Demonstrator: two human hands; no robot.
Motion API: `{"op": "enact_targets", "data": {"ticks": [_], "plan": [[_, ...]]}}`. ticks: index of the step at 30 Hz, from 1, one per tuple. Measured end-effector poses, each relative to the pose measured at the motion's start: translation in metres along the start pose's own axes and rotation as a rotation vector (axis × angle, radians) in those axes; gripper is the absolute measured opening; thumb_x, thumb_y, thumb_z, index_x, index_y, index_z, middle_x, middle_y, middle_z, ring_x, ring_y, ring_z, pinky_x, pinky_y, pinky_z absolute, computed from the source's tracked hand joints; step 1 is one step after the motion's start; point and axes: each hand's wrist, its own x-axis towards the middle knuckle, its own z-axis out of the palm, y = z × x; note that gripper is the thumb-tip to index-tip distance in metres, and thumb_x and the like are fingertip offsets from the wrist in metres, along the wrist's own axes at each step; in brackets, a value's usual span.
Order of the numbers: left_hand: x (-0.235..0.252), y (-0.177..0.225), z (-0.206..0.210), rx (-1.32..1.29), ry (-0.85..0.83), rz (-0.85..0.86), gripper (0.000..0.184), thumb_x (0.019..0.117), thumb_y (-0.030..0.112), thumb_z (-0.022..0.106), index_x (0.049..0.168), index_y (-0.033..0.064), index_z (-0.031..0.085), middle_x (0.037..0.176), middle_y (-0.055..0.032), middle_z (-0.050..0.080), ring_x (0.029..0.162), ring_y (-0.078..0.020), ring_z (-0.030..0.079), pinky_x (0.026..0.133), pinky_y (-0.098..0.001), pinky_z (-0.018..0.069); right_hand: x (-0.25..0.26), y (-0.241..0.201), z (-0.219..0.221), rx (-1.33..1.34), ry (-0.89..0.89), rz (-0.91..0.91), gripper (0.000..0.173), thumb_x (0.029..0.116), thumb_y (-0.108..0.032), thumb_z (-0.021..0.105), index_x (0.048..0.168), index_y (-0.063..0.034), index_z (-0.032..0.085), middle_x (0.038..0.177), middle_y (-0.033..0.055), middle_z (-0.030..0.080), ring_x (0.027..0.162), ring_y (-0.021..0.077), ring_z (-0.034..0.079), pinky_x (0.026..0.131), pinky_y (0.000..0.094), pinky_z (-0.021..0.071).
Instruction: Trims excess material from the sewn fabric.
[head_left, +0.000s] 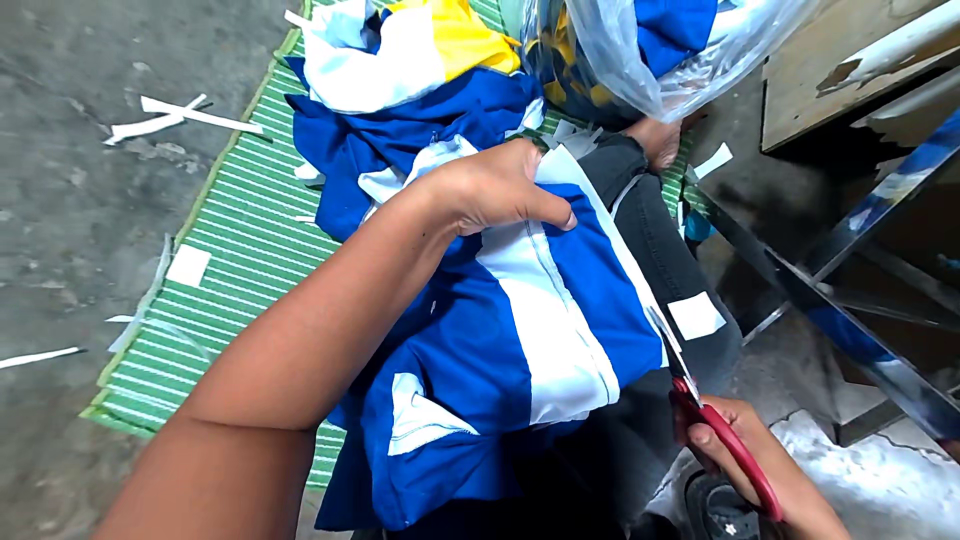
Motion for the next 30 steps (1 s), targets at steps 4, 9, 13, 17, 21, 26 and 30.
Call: {"op": "enact_targets", "data": {"ticks": [4,9,13,17,21,26,30], "plan": [[0.000,-0.001,0.000,0.005,-0.017,0.021,0.010,0.0897,-0.002,0.070,0.090,0.0074,0.065,0.078,0.0035,0.072,0.069,-0.0009,0.068,0.067,-0.0173,0.0574,0.004,0.000,-0.003,-0.028,-0.043,-0.043,0.055,0.0877,-0.076,0.059,0.082,-0.0213,0.064,0.059,-0.0171,0.050,0.047,-0.0085,0.043,0.043,0.0118,0.0356],[0.002,0.002,0.001,0.021,-0.026,0.016,0.010,0.0899,-0.002,0.070,0.090,0.0072,0.065,0.078,0.0030,0.072,0.070,-0.0010,0.068,0.068,-0.0178,0.0572,0.010,-0.005,-0.005,-0.030,-0.041,-0.015,0.052,0.0864,-0.074,0.062,0.078,-0.0233,0.064,0.056,-0.0181,0.049,0.046,-0.0088,0.043,0.042,0.0119,0.0345],[0.002,0.003,0.000,0.032,-0.023,0.011,0.010,0.0903,-0.001,0.070,0.089,0.0079,0.065,0.076,0.0037,0.071,0.067,-0.0002,0.067,0.066,-0.0173,0.0564,0.014,-0.002,-0.005,-0.035,-0.004,-0.048,0.050,0.0871,-0.072,0.064,0.073,-0.0237,0.062,0.054,-0.0175,0.048,0.044,-0.0088,0.041,0.040,0.0118,0.0329],[0.004,0.002,0.002,0.025,-0.048,0.020,0.010,0.0900,-0.002,0.070,0.090,0.0071,0.066,0.079,0.0031,0.072,0.071,-0.0009,0.068,0.068,-0.0179,0.0573,0.020,-0.004,-0.004,-0.063,-0.024,-0.084,0.056,0.0868,-0.077,0.059,0.079,-0.0212,0.063,0.058,-0.0167,0.050,0.047,-0.0089,0.044,0.043,0.0115,0.0359],[0.006,0.002,0.001,-0.007,-0.047,0.010,0.011,0.0902,-0.003,0.070,0.089,0.0072,0.066,0.077,0.0026,0.072,0.069,-0.0014,0.068,0.067,-0.0182,0.0575,0.024,-0.007,-0.001,-0.044,0.024,-0.046,0.051,0.0858,-0.073,0.065,0.072,-0.0243,0.061,0.054,-0.0176,0.049,0.043,-0.0085,0.042,0.039,0.0126,0.0337],[0.033,-0.053,-0.029,0.153,-0.152,0.272,0.008,0.0861,0.018,0.079,0.092,0.0146,0.075,0.083,0.0027,0.075,0.072,-0.0011,0.070,0.062,-0.0202,0.0571,0.029,-0.004,-0.003,-0.075,0.023,-0.079,0.053,0.0853,-0.075,0.063,0.074,-0.0233,0.062,0.056,-0.0175,0.051,0.046,-0.0092,0.044,0.042,0.0115,0.0348],[0.036,-0.054,-0.028,0.197,-0.144,0.258,0.008,0.0865,0.020,0.079,0.090,0.0150,0.075,0.082,0.0028,0.075,0.072,-0.0015,0.069,0.061,-0.0212,0.0565,0.034,-0.009,-0.002,-0.081,0.029,-0.056,0.053,0.0869,-0.073,0.064,0.073,-0.0222,0.062,0.055,-0.0164,0.050,0.046,-0.0078,0.044,0.042,0.0129,0.0352]]}}
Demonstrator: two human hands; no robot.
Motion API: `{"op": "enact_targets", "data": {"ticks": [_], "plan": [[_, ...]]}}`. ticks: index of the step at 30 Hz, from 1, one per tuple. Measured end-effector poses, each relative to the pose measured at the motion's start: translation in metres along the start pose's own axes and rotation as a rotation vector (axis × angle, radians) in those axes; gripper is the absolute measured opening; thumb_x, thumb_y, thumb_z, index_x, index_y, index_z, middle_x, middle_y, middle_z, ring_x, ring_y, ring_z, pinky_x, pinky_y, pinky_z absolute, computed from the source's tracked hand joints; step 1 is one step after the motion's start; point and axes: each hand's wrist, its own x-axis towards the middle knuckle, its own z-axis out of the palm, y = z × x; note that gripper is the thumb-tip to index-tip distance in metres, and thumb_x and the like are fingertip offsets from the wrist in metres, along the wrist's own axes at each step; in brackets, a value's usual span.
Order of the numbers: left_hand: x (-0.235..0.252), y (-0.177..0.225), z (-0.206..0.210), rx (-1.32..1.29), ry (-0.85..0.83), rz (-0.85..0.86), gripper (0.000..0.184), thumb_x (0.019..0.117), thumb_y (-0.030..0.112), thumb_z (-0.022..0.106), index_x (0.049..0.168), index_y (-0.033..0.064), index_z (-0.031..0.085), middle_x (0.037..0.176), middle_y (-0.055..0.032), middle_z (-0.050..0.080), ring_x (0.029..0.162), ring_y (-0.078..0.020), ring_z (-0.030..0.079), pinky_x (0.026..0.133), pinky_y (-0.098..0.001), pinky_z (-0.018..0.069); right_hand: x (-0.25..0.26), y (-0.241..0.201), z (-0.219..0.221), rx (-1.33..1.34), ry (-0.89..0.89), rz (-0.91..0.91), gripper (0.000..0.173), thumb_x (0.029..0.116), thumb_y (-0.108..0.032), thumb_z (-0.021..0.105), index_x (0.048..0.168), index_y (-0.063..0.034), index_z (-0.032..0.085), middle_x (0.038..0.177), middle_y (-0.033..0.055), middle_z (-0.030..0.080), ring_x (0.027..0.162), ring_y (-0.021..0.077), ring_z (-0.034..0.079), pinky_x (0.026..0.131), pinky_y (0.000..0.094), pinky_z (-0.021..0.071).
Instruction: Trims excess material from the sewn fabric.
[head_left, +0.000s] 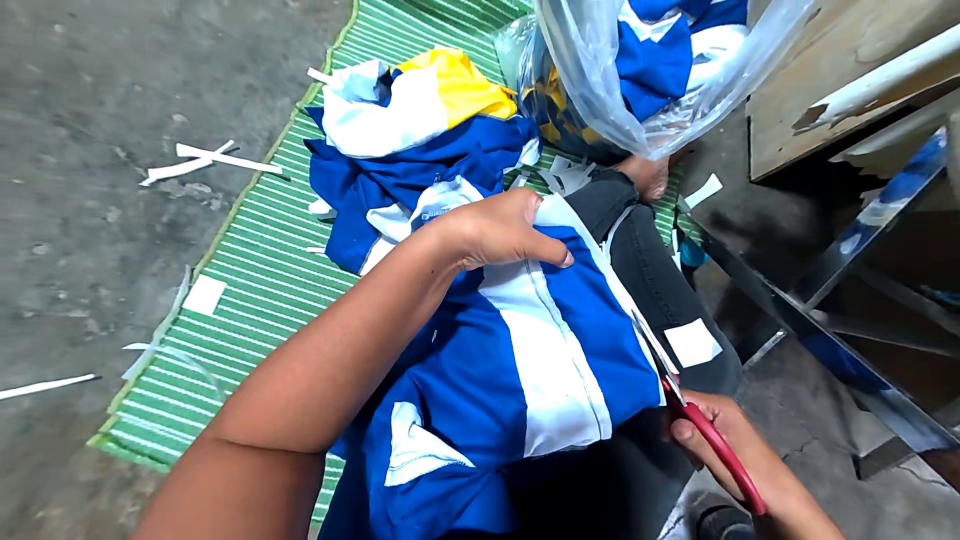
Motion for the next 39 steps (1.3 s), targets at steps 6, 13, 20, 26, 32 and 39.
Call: {"op": "enact_targets", "data": {"ticks": [6,13,20,26,32,39], "plan": [[-0.010,0.071,0.021,-0.143,0.094,-0.283,0.008,0.0908,0.001,0.071,0.091,0.0060,0.066,0.078,0.0020,0.071,0.070,-0.0012,0.067,0.067,-0.0184,0.0565,0.005,-0.002,-0.003,-0.015,0.005,-0.014,0.052,0.0862,-0.073,0.064,0.072,-0.0227,0.061,0.055,-0.0175,0.050,0.045,-0.0092,0.044,0.041,0.0115,0.0351],[-0.006,0.068,0.024,-0.131,0.110,-0.268,0.007,0.0903,0.001,0.072,0.089,0.0049,0.067,0.076,0.0004,0.071,0.066,-0.0020,0.066,0.063,-0.0188,0.0553,0.014,0.001,-0.003,-0.025,0.019,0.001,0.052,0.0852,-0.074,0.064,0.069,-0.0243,0.062,0.054,-0.0169,0.051,0.044,-0.0083,0.043,0.040,0.0130,0.0349],[-0.005,0.071,0.028,-0.113,0.108,-0.290,0.006,0.0904,0.001,0.072,0.092,0.0043,0.067,0.078,0.0004,0.071,0.068,-0.0018,0.067,0.065,-0.0189,0.0555,0.025,0.001,-0.008,-0.054,-0.016,-0.055,0.056,0.0856,-0.076,0.062,0.071,-0.0220,0.059,0.056,-0.0169,0.048,0.047,-0.0091,0.042,0.044,0.0127,0.0340],[-0.005,0.070,0.028,-0.076,0.120,-0.297,0.006,0.0902,0.003,0.073,0.091,0.0040,0.068,0.076,-0.0005,0.070,0.067,-0.0026,0.066,0.064,-0.0199,0.0546,0.029,0.003,-0.007,-0.081,0.028,0.017,0.057,0.0816,-0.077,0.065,0.066,-0.0224,0.061,0.054,-0.0165,0.051,0.045,-0.0084,0.043,0.041,0.0141,0.0344],[-0.003,0.069,0.030,-0.110,0.098,-0.279,0.005,0.0897,0.001,0.072,0.091,0.0040,0.068,0.077,0.0003,0.071,0.068,-0.0024,0.066,0.065,-0.0201,0.0553,0.036,-0.001,-0.006,-0.011,-0.039,-0.034,0.052,0.0876,-0.070,0.064,0.068,-0.0226,0.057,0.052,-0.0173,0.045,0.044,-0.0086,0.042,0.041,0.0128,0.0348],[-0.003,0.068,0.027,-0.130,0.128,-0.313,0.006,0.0900,0.000,0.072,0.092,0.0027,0.067,0.078,-0.0007,0.071,0.069,-0.0033,0.067,0.067,-0.0211,0.0561,0.045,-0.001,-0.002,-0.061,0.016,-0.015,0.046,0.0902,-0.055,0.067,0.061,-0.0217,0.055,0.049,-0.0156,0.045,0.043,-0.0078,0.042,0.040,0.0147,0.0335]]}}
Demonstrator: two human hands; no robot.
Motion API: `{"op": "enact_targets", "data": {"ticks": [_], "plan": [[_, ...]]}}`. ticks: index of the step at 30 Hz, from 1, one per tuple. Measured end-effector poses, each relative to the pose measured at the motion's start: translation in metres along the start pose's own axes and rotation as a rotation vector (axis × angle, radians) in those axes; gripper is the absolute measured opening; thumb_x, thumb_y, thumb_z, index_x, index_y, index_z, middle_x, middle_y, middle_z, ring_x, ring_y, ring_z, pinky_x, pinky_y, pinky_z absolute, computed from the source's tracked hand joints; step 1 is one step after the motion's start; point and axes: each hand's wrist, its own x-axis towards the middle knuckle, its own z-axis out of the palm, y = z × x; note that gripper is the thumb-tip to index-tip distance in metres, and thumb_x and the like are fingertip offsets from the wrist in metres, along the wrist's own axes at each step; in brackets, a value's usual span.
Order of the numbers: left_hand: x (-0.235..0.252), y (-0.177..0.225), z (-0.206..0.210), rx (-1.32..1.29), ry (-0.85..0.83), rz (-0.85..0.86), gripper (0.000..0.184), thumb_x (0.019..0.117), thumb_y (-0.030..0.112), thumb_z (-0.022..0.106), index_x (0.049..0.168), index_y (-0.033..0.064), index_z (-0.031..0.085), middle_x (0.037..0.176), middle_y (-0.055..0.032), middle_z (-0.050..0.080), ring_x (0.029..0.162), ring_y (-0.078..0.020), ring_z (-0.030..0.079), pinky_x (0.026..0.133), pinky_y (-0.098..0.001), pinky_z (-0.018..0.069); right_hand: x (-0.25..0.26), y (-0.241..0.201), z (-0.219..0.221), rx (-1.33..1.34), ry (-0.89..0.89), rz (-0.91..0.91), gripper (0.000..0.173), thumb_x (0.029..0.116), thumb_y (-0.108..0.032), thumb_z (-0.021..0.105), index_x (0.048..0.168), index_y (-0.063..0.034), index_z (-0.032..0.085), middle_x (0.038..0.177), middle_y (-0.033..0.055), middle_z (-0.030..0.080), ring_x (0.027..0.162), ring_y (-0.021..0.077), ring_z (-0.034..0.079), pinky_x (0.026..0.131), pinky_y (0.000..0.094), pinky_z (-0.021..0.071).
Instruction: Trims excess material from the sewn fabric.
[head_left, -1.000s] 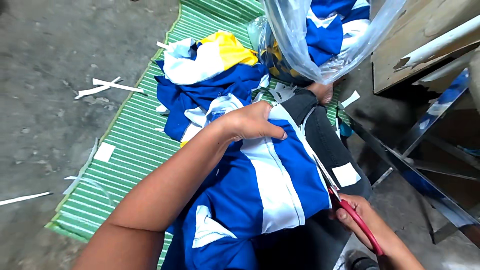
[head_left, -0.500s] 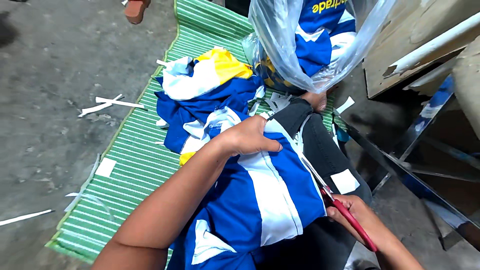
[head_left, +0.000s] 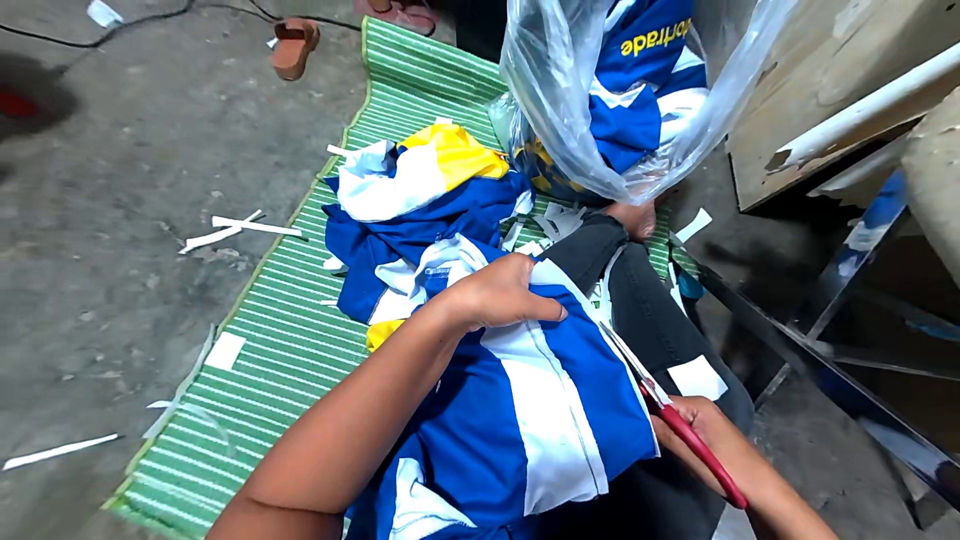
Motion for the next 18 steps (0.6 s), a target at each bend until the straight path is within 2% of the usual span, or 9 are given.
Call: {"op": "enact_targets", "data": {"ticks": [4,7,12,18], "plan": [[-0.001,-0.004,0.002,0.002,0.005,0.006,0.008,0.0878,0.000,0.075,0.091,0.0017,0.068,0.076,-0.0032,0.071,0.066,-0.0051,0.066,0.063,-0.0213,0.0549,0.004,-0.001,-0.002,0.002,-0.022,-0.013,0.048,0.0881,-0.061,0.067,0.064,-0.0219,0.055,0.050,-0.0156,0.044,0.043,-0.0077,0.042,0.040,0.0142,0.0330],[-0.001,-0.004,0.005,0.013,-0.004,0.000,0.009,0.0876,0.000,0.075,0.090,0.0015,0.067,0.074,-0.0040,0.070,0.064,-0.0054,0.066,0.062,-0.0210,0.0544,0.007,-0.007,-0.003,0.004,-0.044,0.021,0.044,0.0878,-0.058,0.067,0.064,-0.0233,0.056,0.050,-0.0161,0.045,0.043,-0.0073,0.043,0.041,0.0147,0.0341],[-0.001,-0.005,0.004,0.000,0.001,0.001,0.008,0.0881,0.000,0.075,0.090,0.0019,0.067,0.075,-0.0035,0.070,0.065,-0.0052,0.066,0.063,-0.0211,0.0546,0.013,-0.006,-0.001,-0.006,0.013,0.022,0.045,0.0872,-0.052,0.070,0.057,-0.0230,0.053,0.048,-0.0157,0.044,0.042,-0.0074,0.040,0.040,0.0160,0.0302],[0.000,-0.009,0.009,0.030,-0.002,-0.001,0.009,0.0869,0.003,0.076,0.089,0.0027,0.068,0.074,-0.0031,0.070,0.064,-0.0054,0.066,0.061,-0.0213,0.0543,0.020,-0.012,-0.003,-0.029,-0.020,0.060,0.042,0.0855,-0.053,0.069,0.061,-0.0235,0.055,0.049,-0.0150,0.046,0.042,-0.0059,0.043,0.040,0.0168,0.0335]]}}
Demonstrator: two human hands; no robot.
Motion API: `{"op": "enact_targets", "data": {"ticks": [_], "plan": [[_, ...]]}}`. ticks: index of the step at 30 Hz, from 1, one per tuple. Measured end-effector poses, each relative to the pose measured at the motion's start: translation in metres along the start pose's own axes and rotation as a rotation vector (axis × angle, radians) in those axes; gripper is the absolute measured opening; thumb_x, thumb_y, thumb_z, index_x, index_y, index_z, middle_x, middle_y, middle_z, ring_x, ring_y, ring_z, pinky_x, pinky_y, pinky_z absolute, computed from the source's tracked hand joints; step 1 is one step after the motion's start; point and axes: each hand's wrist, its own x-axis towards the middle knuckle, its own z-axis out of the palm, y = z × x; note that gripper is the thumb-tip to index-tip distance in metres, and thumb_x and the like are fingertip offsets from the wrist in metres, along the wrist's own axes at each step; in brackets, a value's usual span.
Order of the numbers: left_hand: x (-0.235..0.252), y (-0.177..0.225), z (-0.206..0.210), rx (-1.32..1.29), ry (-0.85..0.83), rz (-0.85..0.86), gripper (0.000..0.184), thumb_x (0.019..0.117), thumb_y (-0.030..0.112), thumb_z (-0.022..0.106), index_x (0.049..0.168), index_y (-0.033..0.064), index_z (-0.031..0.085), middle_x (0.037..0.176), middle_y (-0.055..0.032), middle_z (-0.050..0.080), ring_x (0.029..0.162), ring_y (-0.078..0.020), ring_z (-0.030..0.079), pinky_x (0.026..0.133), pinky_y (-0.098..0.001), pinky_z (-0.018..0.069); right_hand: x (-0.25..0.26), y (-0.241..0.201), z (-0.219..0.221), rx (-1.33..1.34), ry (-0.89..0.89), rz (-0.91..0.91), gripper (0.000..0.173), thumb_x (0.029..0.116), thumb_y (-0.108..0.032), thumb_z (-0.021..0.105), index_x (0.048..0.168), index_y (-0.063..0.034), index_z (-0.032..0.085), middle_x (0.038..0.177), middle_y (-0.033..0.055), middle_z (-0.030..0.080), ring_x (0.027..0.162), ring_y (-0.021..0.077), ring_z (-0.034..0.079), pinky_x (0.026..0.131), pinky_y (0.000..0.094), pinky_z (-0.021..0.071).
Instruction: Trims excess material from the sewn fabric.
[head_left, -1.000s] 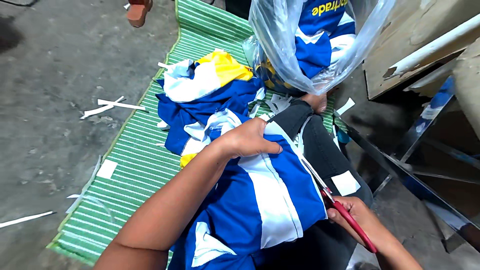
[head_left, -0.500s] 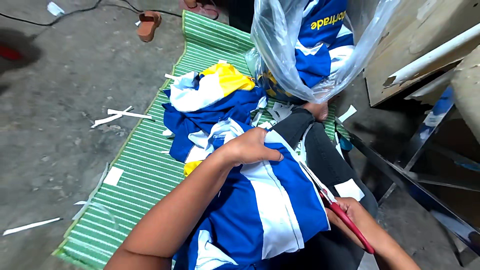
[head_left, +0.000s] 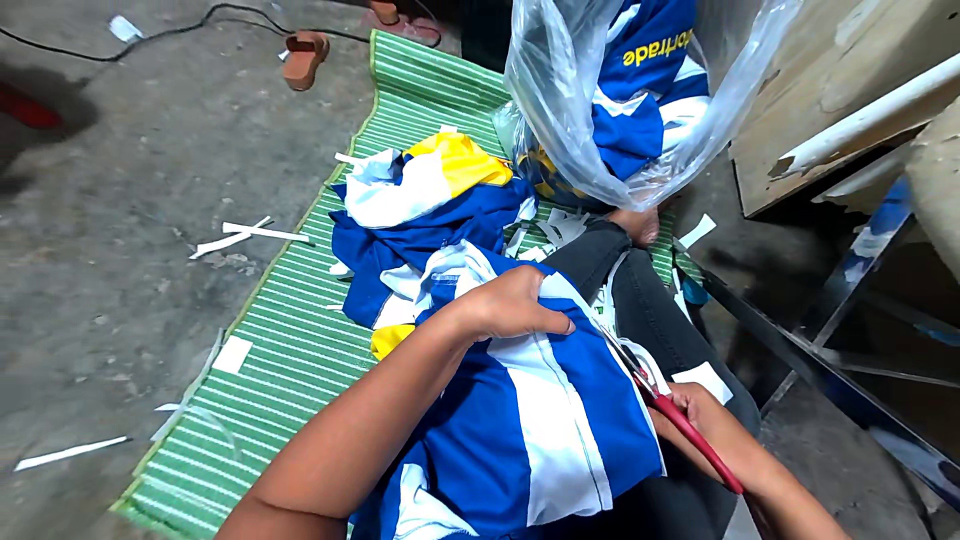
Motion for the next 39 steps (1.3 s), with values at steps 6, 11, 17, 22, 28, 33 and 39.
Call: {"op": "enact_targets", "data": {"ticks": [6,11,17,22,28,33,39], "plan": [[-0.001,-0.002,-0.003,0.021,0.016,0.016,0.010,0.0862,0.004,0.077,0.090,0.0024,0.069,0.075,-0.0033,0.071,0.066,-0.0052,0.066,0.062,-0.0219,0.0548,0.005,-0.005,-0.003,0.024,-0.023,0.028,0.046,0.0860,-0.052,0.071,0.056,-0.0230,0.052,0.046,-0.0139,0.046,0.040,-0.0049,0.042,0.038,0.0179,0.0320],[-0.001,-0.003,-0.001,-0.013,-0.015,0.023,0.009,0.0868,0.005,0.077,0.090,0.0035,0.069,0.076,-0.0026,0.071,0.067,-0.0048,0.067,0.063,-0.0211,0.0556,0.008,-0.005,-0.004,0.087,-0.073,-0.020,0.041,0.0873,-0.051,0.071,0.062,-0.0236,0.055,0.049,-0.0150,0.047,0.042,-0.0059,0.043,0.040,0.0155,0.0339],[-0.002,-0.007,-0.005,-0.042,-0.042,0.077,0.003,0.0920,0.004,0.071,0.093,0.0033,0.068,0.078,-0.0009,0.071,0.069,-0.0024,0.066,0.065,-0.0193,0.0554,0.012,-0.011,-0.002,0.108,-0.060,0.011,0.041,0.0883,-0.045,0.070,0.058,-0.0236,0.055,0.048,-0.0143,0.049,0.041,-0.0056,0.044,0.039,0.0159,0.0334],[-0.003,-0.009,-0.005,-0.064,-0.022,0.134,0.010,0.0983,0.013,0.067,0.093,0.0044,0.069,0.077,0.0012,0.070,0.069,-0.0006,0.065,0.066,-0.0185,0.0548,0.012,-0.009,-0.002,0.130,-0.068,-0.018,0.043,0.0882,-0.050,0.072,0.058,-0.0240,0.055,0.048,-0.0141,0.049,0.041,-0.0061,0.044,0.039,0.0154,0.0327],[-0.004,-0.008,-0.005,0.005,-0.079,0.119,0.008,0.0980,0.010,0.067,0.093,0.0044,0.068,0.076,0.0018,0.068,0.067,0.0005,0.063,0.064,-0.0173,0.0524,0.018,-0.010,-0.005,0.111,-0.131,-0.042,0.041,0.0881,-0.053,0.070,0.064,-0.0235,0.057,0.051,-0.0147,0.049,0.043,-0.0058,0.045,0.041,0.0146,0.0348],[-0.003,-0.008,-0.006,0.010,-0.067,0.097,0.008,0.0978,0.010,0.067,0.092,0.0045,0.068,0.075,0.0018,0.068,0.066,0.0005,0.062,0.063,-0.0171,0.0516,0.022,-0.013,-0.006,0.050,-0.114,-0.007,0.039,0.0881,-0.049,0.069,0.062,-0.0228,0.056,0.050,-0.0146,0.050,0.043,-0.0053,0.046,0.041,0.0159,0.0359],[-0.002,-0.007,-0.005,0.016,-0.111,0.072,0.009,0.0970,0.011,0.068,0.091,0.0048,0.069,0.075,0.0021,0.069,0.068,0.0001,0.064,0.065,-0.0180,0.0535,0.027,-0.007,-0.007,0.027,-0.134,-0.131,0.043,0.0896,-0.056,0.069,0.069,-0.0199,0.060,0.055,-0.0154,0.050,0.047,-0.0070,0.046,0.044,0.0142,0.0369]]}}
